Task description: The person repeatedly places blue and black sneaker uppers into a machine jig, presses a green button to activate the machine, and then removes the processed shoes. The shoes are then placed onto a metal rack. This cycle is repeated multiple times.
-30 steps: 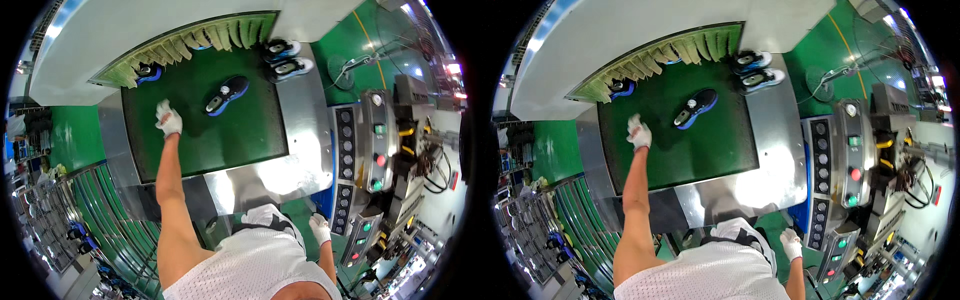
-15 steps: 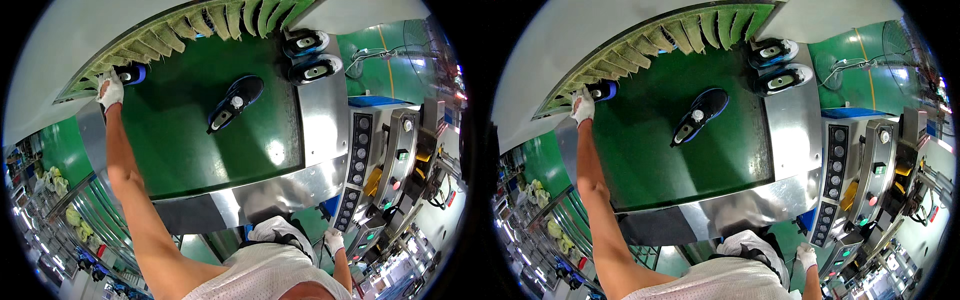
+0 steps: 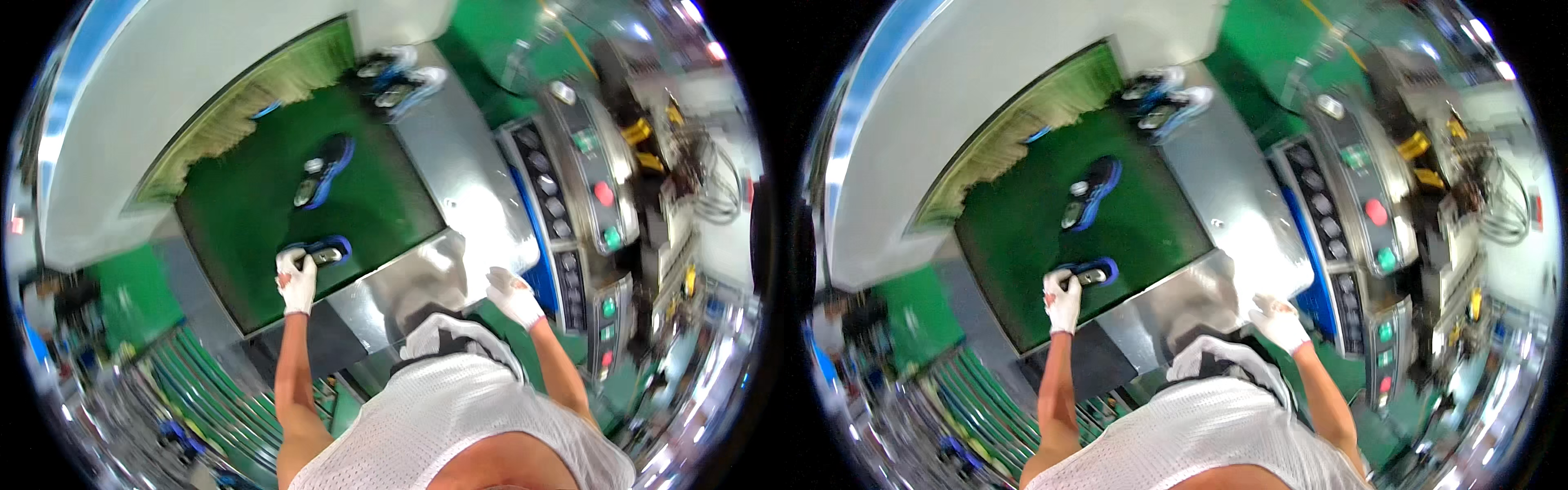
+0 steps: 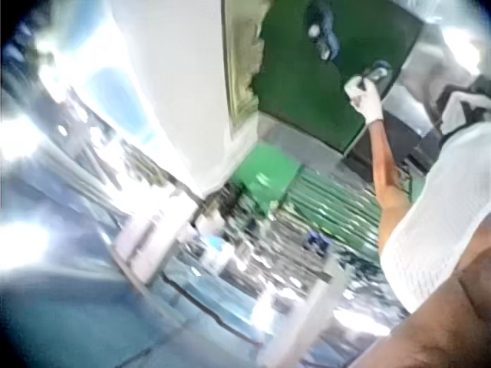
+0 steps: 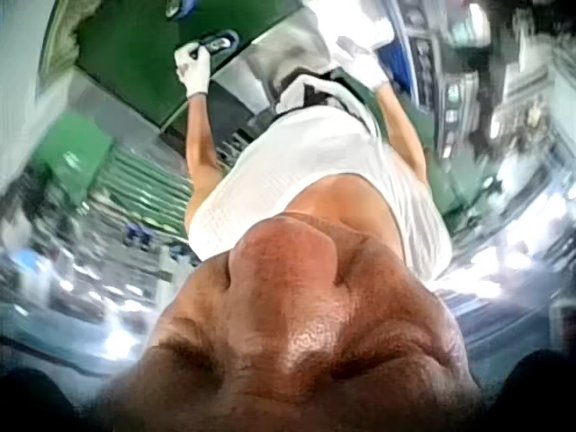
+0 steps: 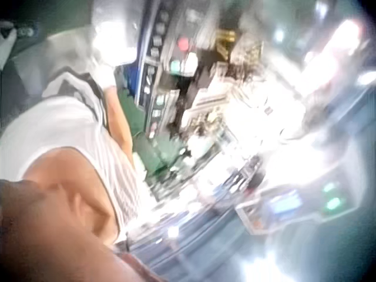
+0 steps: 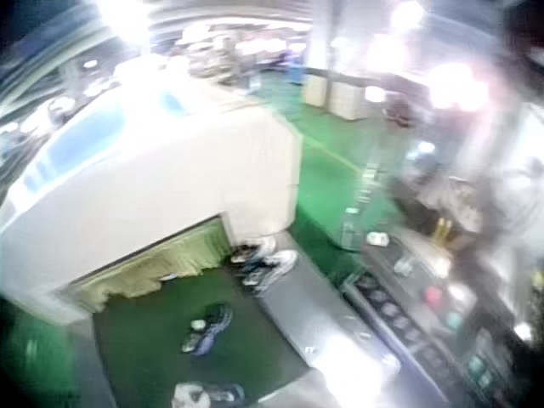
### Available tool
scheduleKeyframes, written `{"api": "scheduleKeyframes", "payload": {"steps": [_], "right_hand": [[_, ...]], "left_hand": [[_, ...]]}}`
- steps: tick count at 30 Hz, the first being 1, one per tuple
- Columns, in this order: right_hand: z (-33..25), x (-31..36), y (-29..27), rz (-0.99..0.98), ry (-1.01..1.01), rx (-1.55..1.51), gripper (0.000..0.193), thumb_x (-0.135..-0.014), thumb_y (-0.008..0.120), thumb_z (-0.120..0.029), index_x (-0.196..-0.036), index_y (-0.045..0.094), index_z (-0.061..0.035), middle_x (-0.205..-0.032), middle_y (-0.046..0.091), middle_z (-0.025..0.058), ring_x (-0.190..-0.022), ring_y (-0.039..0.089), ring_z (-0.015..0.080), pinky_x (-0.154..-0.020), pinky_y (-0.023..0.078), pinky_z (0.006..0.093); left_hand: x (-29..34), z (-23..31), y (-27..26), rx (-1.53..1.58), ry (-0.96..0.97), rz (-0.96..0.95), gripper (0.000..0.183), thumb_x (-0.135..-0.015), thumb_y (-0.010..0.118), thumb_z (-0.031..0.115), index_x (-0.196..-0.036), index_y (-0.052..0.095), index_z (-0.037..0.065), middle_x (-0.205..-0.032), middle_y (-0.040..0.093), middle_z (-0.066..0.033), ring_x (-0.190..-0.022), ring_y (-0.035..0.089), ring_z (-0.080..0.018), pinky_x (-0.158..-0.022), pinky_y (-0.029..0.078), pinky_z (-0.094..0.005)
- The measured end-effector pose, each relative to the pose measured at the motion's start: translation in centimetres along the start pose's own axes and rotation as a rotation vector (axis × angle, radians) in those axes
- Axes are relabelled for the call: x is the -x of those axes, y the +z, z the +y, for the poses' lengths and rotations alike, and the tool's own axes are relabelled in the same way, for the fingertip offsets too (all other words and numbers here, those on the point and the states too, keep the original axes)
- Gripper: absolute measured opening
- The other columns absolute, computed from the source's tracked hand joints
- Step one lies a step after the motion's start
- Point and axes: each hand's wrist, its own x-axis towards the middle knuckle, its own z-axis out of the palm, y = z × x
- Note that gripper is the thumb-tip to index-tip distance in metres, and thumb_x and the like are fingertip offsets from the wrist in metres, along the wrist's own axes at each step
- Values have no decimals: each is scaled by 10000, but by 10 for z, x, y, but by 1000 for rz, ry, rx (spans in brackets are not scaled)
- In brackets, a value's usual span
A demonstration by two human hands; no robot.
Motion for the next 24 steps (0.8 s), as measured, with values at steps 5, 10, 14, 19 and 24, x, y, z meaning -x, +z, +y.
{"api": "scheduleKeyframes", "payload": {"steps": [5,10,14,19,24], "right_hand": [[-67,9,-7,-37,-384,232,567,-863,639,-246,-1341,533,40,-1289,607,262,-1221,592,389,-1053,463,419],[19,31,-27,628,-358,99,371,-790,626,-90,-1151,576,-26,-1067,623,208,-1045,634,404,-878,519,448],[71,146,-96,759,-198,-439,476,-767,758,-177,-1199,586,-77,-1085,664,173,-1030,666,338,-884,532,389],[176,243,-101,1002,-237,-1369,589,-853,785,-238,-1329,565,30,-1192,683,158,-1049,672,244,-916,540,356],[237,326,-83,1224,-292,-1858,371,-893,691,-129,-1218,611,30,-1046,680,66,-839,682,141,-727,588,312]], "left_hand": [[75,167,61,233,413,-389,135,-801,760,38,-909,679,41,-973,663,-120,-884,652,-253,-772,537,-371],[132,353,96,430,801,-836,208,-805,784,48,-971,660,25,-983,665,-131,-912,659,-282,-804,533,-378],[198,485,110,464,1299,-1069,303,-821,792,99,-1082,665,11,-1089,668,-160,-1012,671,-304,-881,538,-383],[297,624,152,675,1473,-1002,559,-867,724,12,-1385,513,-2,-1266,597,-185,-1141,644,-276,-967,531,-375],[402,720,309,393,1319,-1046,584,-983,656,286,-1450,445,6,-1415,534,-218,-1286,573,-302,-1096,439,-405]]}}
